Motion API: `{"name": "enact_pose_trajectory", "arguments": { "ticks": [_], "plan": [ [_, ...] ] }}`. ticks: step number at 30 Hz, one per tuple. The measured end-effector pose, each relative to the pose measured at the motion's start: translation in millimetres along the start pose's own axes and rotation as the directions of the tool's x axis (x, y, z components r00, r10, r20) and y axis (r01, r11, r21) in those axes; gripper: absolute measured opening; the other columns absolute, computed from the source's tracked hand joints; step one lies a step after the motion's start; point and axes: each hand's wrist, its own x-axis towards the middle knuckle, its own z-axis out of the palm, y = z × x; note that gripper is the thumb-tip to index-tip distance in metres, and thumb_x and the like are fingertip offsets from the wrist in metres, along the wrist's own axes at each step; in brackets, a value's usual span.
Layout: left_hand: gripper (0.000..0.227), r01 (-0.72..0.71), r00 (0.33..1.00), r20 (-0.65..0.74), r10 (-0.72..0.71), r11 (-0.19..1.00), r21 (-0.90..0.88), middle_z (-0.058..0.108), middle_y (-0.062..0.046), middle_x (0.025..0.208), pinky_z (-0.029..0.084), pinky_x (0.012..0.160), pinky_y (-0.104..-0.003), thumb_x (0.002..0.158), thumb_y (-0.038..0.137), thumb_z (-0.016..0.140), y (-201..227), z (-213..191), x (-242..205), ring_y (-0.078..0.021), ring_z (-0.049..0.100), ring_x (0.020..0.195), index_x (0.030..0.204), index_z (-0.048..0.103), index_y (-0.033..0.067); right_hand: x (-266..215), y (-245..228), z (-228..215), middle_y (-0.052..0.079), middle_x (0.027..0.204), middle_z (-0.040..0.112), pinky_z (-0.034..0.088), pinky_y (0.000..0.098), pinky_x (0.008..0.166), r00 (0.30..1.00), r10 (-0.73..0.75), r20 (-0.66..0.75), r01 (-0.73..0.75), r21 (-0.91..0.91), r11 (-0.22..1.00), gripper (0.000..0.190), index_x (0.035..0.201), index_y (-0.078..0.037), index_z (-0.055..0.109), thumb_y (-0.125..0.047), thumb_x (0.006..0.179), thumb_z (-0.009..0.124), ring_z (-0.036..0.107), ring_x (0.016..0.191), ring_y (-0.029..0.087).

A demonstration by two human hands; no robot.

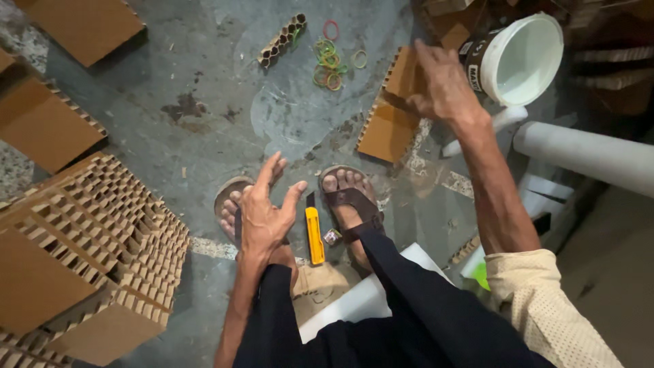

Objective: The person assembles small cardboard pieces into a structure by securing them with rubber bands. They then use a white cylindrical roller to apply a substance to the edges of the cardboard pieces.

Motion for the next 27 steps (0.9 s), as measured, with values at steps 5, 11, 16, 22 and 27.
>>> {"name": "enact_pose_trajectory", "arguments": {
  "ticks": [5, 11, 16, 22, 27],
  "plan": [
    [0.063, -0.028, 1.0, 0.0, 0.028, 0.999, -0.046, 0.071, -0.022, 0.127, 0.054, 0.103, -0.038, 0.087, 0.019, 0.079, -5.9, 8.4, 1.2, -0.0309, 0.071, 0.12, 0.142, 0.055, 0.0011, -2.1, -26.4, -12.7, 0.02, 0.11, 0.059, 0.05, 0.0495, 0.091, 0.991, 0.111, -0.08, -0.111, 0.002, 0.994, 0.078, 0.133, -0.003, 0.061, -0.022, 0.067, 0.098, 0.056, 0.103, 0.037],
    [0.082, -0.107, 0.99, 0.075, 0.116, 0.988, -0.113, 0.068, -0.021, 0.134, 0.051, 0.107, -0.038, 0.077, 0.026, 0.088, 17.7, -1.0, 7.1, -0.03, 0.067, 0.127, 0.147, 0.051, 0.004, -26.9, -94.0, -111.2, 0.014, 0.109, 0.076, 0.064, 0.0352, 0.074, 0.99, -0.078, 0.114, 0.021, 0.436, 0.9, 0.027, 0.099, -0.005, 0.057, -0.013, 0.084, 0.078, 0.076, 0.087, 0.023],
    [0.11, -0.528, 0.846, 0.029, 0.533, 0.844, -0.092, 0.039, -0.03, 0.154, 0.03, 0.117, -0.052, 0.06, 0.037, 0.095, 52.3, -17.0, 25.3, -0.0422, 0.036, 0.145, 0.15, 0.041, 0.0017, -34.7, -165.1, -163.1, 0.007, 0.1, 0.081, 0.061, 0.0301, 0.069, 0.943, -0.237, 0.235, 0.058, 0.585, 0.809, 0.043, 0.123, -0.005, 0.067, -0.006, 0.081, 0.074, 0.08, 0.076, 0.016],
    [0.055, -0.541, 0.832, 0.17, 0.528, 0.84, 0.041, 0.067, -0.014, 0.138, 0.047, 0.113, -0.048, 0.069, 0.004, 0.078, 42.1, -37.9, 26.3, -0.0346, 0.063, 0.132, 0.12, 0.06, 0.0108, -26.1, -167.5, -135.8, 0.009, 0.108, 0.08, 0.062, 0.0284, 0.075, 0.957, -0.291, 0.019, 0.194, 0.705, 0.682, 0.042, 0.122, -0.006, 0.071, -0.006, 0.081, 0.078, 0.08, 0.083, 0.013],
    [0.039, -0.361, 0.917, -0.078, 0.391, 0.898, 0.253, 0.075, -0.013, 0.109, 0.059, 0.073, -0.041, 0.084, 0.005, 0.076, 36.6, -39.6, 18.7, -0.0361, 0.074, 0.092, 0.12, 0.061, 0.0073, -28.7, -193.4, -78.1, 0.018, 0.128, 0.071, 0.063, 0.0368, 0.095, 0.926, -0.277, -0.255, 0.375, 0.563, 0.737, 0.051, 0.132, -0.001, 0.063, -0.003, 0.083, 0.078, 0.076, 0.109, 0.029]
  ]
}}
